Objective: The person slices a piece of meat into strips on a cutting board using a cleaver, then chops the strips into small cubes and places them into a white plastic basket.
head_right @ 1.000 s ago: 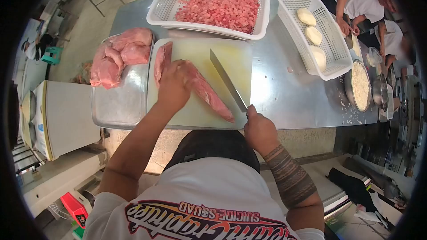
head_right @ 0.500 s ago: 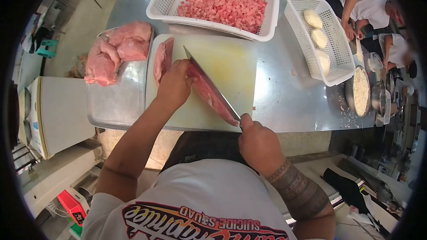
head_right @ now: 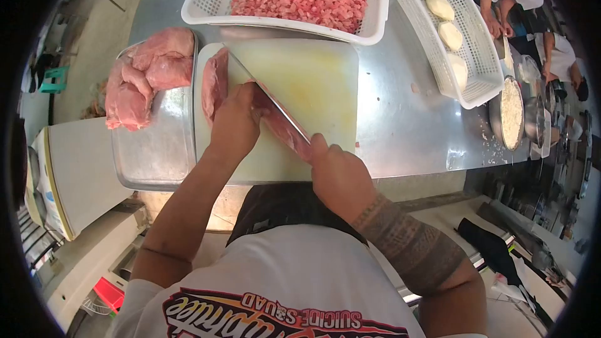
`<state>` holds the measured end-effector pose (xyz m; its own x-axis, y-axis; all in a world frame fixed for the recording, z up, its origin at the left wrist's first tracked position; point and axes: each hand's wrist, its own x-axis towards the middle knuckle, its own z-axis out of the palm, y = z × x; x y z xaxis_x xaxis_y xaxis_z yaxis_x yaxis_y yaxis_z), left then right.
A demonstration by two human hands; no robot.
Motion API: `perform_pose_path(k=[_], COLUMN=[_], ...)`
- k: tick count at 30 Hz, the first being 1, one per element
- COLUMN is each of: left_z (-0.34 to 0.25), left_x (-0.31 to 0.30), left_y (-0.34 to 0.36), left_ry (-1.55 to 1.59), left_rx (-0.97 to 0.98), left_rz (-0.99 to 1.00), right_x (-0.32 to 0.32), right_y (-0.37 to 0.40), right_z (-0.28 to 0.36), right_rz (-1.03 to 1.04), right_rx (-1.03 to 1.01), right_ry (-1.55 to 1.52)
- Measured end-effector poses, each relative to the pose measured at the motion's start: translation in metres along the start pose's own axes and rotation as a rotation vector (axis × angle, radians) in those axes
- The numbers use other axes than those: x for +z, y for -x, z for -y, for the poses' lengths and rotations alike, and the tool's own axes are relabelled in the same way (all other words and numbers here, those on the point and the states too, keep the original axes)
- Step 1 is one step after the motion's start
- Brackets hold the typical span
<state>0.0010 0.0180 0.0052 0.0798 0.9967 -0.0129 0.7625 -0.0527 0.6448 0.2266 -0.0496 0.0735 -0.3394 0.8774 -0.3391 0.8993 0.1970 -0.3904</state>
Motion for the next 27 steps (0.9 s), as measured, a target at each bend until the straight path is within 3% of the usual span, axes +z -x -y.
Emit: perform_pose_path(k=[8, 11, 20, 23, 27], left_z=[-0.006, 0.005, -0.004, -0.006, -0.003], left_x=[0.008, 0.013, 0.001, -0.002, 0.003], left_y=[0.002, 0.0, 0.001, 0.001, 0.002], left_ry=[-0.052, -0.027, -0.101, -0.064, -0.031], left_rx=[-0.022, 0.029, -0.045, -0.076, -0.031], left_rz=[-0.041, -0.019, 0.097, 0.127, 0.084], right_x=[-0.025, -0.031, 0.006, -0.019, -0.051], right_y=[0.02, 0.046, -0.037, -0.027, 0.036], right_z=[0.018, 0.011, 0.017, 0.027, 0.023], right_rz=[-0.07, 0.058, -0.051, 0.0, 0.162], right_rx=[-0.085, 0.032, -0.042, -0.06, 0.063], right_ry=[0.052, 0.082, -0.011, 0.009, 0.08])
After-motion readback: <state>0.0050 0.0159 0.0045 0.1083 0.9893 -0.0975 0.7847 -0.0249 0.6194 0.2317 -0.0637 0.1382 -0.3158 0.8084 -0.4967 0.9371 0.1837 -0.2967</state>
